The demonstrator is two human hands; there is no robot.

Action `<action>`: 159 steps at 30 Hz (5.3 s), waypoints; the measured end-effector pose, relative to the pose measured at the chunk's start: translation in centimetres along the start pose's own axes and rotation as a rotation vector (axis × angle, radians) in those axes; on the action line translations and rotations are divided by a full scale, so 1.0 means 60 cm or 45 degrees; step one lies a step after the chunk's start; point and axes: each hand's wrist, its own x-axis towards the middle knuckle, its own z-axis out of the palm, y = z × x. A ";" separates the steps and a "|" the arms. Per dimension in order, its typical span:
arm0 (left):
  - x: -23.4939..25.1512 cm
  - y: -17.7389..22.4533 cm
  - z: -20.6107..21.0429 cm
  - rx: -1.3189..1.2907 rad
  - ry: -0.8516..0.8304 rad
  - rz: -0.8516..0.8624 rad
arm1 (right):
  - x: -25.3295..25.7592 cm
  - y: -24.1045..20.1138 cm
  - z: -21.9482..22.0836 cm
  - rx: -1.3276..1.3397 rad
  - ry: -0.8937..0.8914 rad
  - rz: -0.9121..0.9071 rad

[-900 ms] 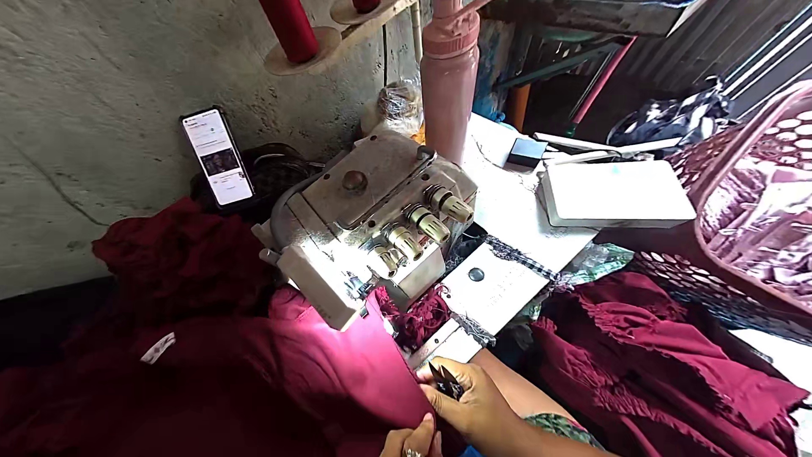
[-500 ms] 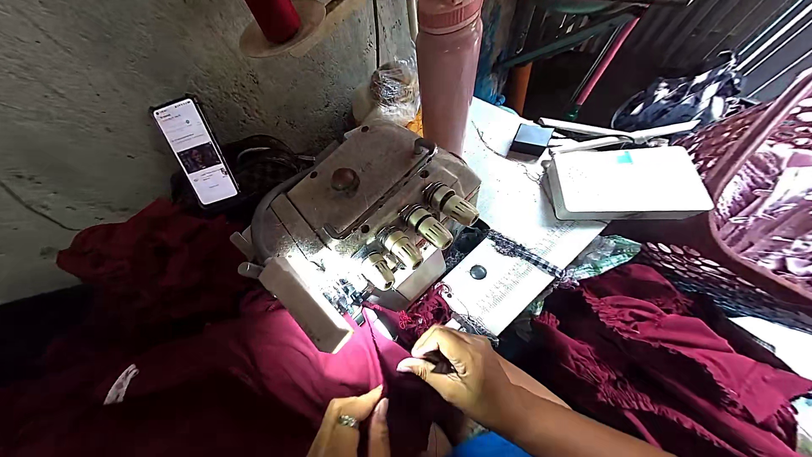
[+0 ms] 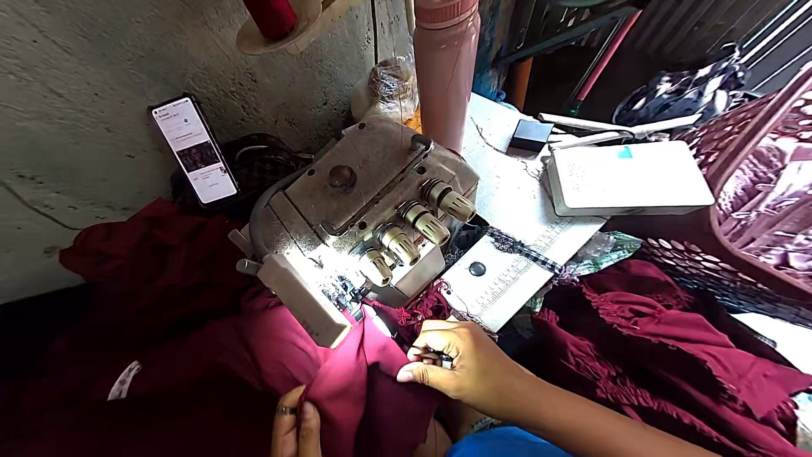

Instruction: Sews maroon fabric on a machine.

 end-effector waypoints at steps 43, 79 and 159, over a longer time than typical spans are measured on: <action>0.147 -0.040 -0.023 0.292 -0.321 0.598 | -0.039 -0.006 0.045 0.637 0.055 0.409; -0.034 -0.041 0.056 0.854 -0.100 0.976 | -0.084 0.007 0.032 0.212 0.130 0.002; 0.055 0.003 0.026 0.822 0.465 0.174 | 0.098 -0.077 0.067 -1.017 0.070 -0.566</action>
